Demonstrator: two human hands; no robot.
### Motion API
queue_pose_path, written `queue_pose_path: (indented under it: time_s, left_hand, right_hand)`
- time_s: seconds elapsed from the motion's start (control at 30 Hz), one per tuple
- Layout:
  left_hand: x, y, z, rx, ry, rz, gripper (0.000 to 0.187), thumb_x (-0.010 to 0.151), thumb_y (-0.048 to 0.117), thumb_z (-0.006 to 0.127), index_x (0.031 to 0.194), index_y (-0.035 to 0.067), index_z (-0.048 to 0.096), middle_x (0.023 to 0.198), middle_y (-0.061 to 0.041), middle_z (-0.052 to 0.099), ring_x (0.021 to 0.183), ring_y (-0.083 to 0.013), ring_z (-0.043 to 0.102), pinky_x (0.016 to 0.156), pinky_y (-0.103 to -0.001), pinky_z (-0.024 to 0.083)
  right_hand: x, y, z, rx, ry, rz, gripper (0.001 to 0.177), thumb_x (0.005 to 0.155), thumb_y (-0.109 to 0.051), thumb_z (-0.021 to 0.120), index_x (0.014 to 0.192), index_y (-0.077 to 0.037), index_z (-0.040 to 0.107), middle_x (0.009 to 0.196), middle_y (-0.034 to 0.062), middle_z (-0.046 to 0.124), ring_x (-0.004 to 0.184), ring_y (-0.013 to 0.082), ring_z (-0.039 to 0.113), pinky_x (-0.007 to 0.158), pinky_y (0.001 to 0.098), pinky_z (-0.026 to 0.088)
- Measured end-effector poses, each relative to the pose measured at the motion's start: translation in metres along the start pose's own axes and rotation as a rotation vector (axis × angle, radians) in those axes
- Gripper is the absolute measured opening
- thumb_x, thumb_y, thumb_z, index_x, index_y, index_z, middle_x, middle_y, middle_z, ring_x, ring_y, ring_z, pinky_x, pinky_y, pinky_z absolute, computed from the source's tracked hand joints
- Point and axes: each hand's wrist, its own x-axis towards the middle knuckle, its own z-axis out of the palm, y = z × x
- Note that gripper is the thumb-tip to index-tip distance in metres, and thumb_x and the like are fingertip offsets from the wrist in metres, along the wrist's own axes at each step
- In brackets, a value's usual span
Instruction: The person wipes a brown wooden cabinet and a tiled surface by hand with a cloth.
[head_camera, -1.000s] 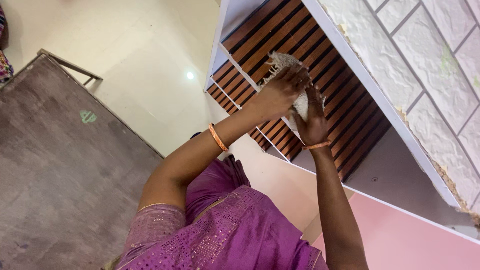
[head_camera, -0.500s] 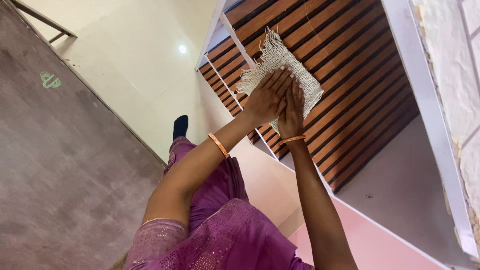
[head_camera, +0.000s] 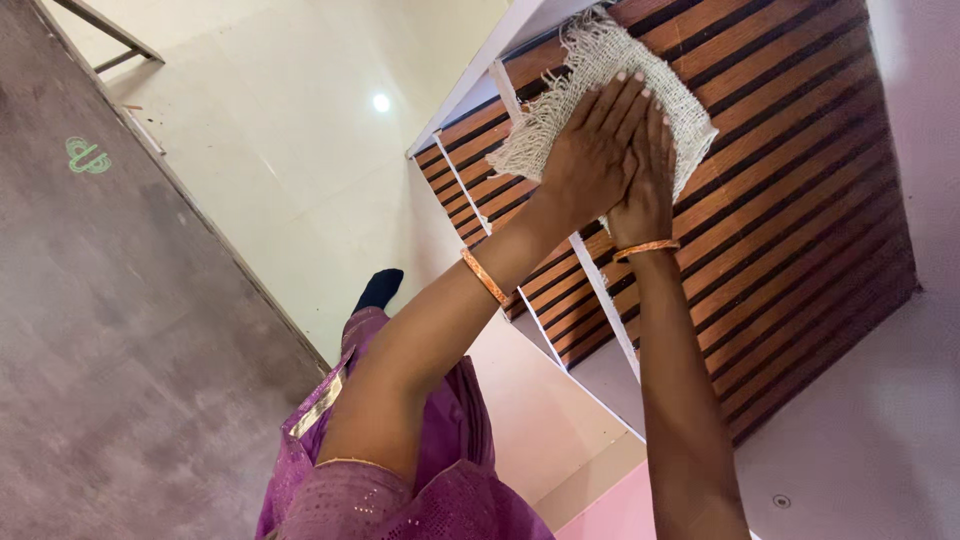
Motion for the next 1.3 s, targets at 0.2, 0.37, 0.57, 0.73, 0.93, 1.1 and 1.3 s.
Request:
queue_pose_path:
  time_s: [0.2,0.37,0.57,0.73,0.93,1.1,1.3]
  left_hand:
    - [0.061,0.0,0.014,0.079,0.0,0.014,0.065,0.11,0.04,0.02,0.165,0.006,0.014,0.174,-0.008,0.01,0.16,-0.024,0.005,0.13,-0.04,0.006]
    - [0.108,0.013,0.028,0.062,-0.045,0.027,0.066,0.11,0.041,0.018,0.167,0.008,0.012,0.175,-0.008,0.008,0.16,-0.0242,0.002,0.131,-0.041,0.003]
    - [0.15,0.039,0.055,0.186,0.035,0.049,0.062,0.112,0.036,0.016,0.168,0.009,0.013,0.176,-0.006,0.009,0.161,-0.0215,0.003,0.132,-0.04,0.002]
    - [0.166,0.074,0.061,0.147,-0.047,0.092,0.063,0.111,0.039,0.011,0.168,0.012,0.011,0.175,-0.004,0.009,0.161,-0.0202,0.004,0.132,-0.039,0.002]
    - [0.168,0.106,0.076,0.129,-0.092,0.19,0.063,0.11,0.038,0.012,0.166,0.012,0.012,0.174,-0.004,0.008,0.159,-0.0214,0.004,0.13,-0.04,0.003]
    - [0.16,0.128,0.087,0.136,-0.082,0.236,0.062,0.11,0.038,0.012,0.166,0.012,0.015,0.174,-0.004,0.01,0.16,-0.0228,0.004,0.131,-0.041,0.003]
    - [0.144,0.146,0.083,0.168,-0.141,0.344,0.064,0.108,0.039,0.016,0.164,0.009,0.014,0.172,-0.009,0.009,0.158,-0.026,0.004,0.128,-0.043,0.004]
  right_hand:
    - [0.04,0.028,-0.01,-0.04,-0.022,0.052,0.063,0.116,-0.034,0.043,0.167,-0.003,0.023,0.174,0.0189,0.013,0.162,0.0345,0.012,0.134,0.0489,0.008]
    - [0.059,0.068,-0.012,-0.07,0.012,0.032,0.058,0.12,-0.033,0.042,0.169,-0.006,0.025,0.177,0.0141,0.016,0.166,0.0307,0.013,0.138,0.0472,0.01]
    - [0.062,0.122,-0.011,-0.016,0.048,0.13,0.058,0.119,-0.033,0.041,0.168,-0.006,0.024,0.176,0.0158,0.017,0.163,0.0325,0.011,0.135,0.0464,0.01]
    - [0.051,0.165,-0.013,-0.075,0.066,0.18,0.057,0.12,-0.037,0.035,0.169,-0.011,0.025,0.177,0.0117,0.017,0.166,0.0299,0.011,0.138,0.045,0.01]
    - [0.018,0.178,-0.022,-0.068,0.032,0.273,0.06,0.119,-0.04,0.034,0.168,-0.008,0.019,0.176,0.0161,0.014,0.164,0.0331,0.01,0.135,0.0471,0.009]
    - [-0.003,0.18,-0.029,-0.061,0.046,0.339,0.063,0.118,-0.042,0.036,0.168,-0.008,0.019,0.175,0.0163,0.014,0.163,0.0332,0.011,0.134,0.0474,0.01]
    - [-0.035,0.174,-0.036,-0.042,0.051,0.318,0.06,0.118,-0.038,0.031,0.168,-0.007,0.021,0.176,0.0155,0.016,0.164,0.033,0.011,0.135,0.0467,0.009]
